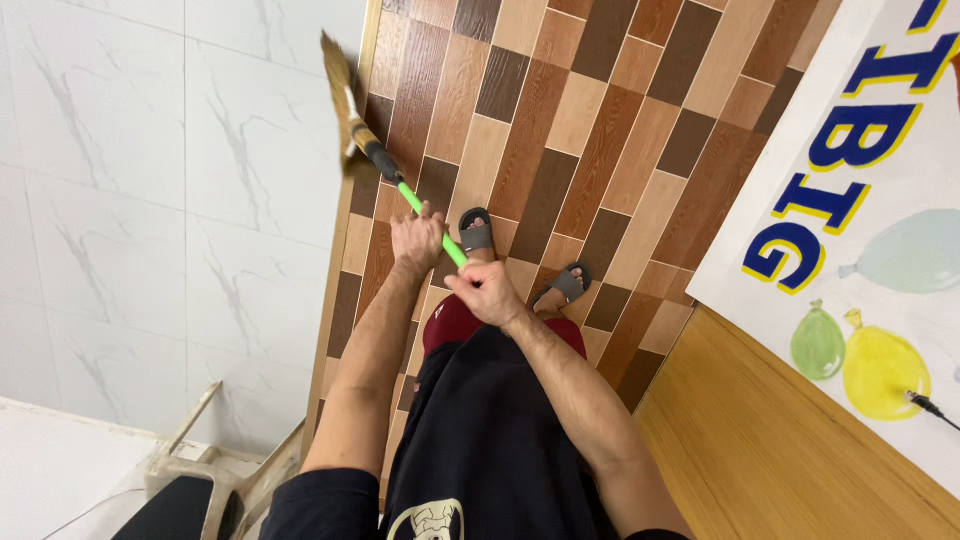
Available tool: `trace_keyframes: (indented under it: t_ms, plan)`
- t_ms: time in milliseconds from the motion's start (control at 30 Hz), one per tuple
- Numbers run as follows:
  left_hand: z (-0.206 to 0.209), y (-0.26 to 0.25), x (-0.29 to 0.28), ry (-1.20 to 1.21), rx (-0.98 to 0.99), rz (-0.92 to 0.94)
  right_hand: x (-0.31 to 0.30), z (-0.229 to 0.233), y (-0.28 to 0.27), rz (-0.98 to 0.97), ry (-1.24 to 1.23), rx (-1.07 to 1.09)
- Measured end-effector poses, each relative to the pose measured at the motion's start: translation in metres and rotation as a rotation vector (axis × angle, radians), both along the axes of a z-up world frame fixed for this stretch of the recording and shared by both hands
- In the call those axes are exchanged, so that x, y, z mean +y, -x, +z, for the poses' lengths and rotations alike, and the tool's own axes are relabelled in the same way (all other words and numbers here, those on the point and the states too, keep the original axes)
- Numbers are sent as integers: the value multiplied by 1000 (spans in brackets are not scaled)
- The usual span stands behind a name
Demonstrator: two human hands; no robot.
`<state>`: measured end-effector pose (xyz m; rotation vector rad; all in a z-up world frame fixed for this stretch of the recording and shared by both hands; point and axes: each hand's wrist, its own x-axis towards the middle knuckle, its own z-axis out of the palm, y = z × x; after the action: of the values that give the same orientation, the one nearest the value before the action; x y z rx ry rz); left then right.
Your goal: The person sweeps the tiled floor using a broom.
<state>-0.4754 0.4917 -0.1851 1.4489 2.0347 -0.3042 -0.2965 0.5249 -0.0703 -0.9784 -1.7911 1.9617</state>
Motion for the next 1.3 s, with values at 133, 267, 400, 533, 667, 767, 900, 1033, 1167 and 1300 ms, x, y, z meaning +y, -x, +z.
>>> trace_keyframes:
  t_ms: [133, 267, 400, 533, 667, 767, 900, 1033, 1167, 1300]
  plan:
    - [48, -7, 16, -84, -12, -143, 18, 44, -37, -134, 72, 50]
    - [93, -76, 37, -337, -211, -290, 23, 102, -114, -120, -83, 116]
    - [140, -171, 70, -440, -391, -476, 20, 163, -197, -255, -126, 2]
    - [180, -266, 102, -330, -513, -680, 16, 222, -251, -318, -242, -157]
    - [194, -353, 127, -196, -491, -952, 25, 250, -286, -347, -392, -349]
    - [176, -421, 142, -322, -620, -837, 35, 232, -327, -382, -430, -420]
    - [124, -493, 171, -227, -563, -879, 54, 161, -398, -424, -367, -431]
    - [70, -508, 192, 140, -376, -868, 79, 77, -431, -479, -334, -243]
    - [54, -466, 187, 66, -336, -795, 92, 61, -434, -537, -212, 100]
    - [59, -446, 207, 82, -264, -639, 119, 55, -430, -538, -257, 20]
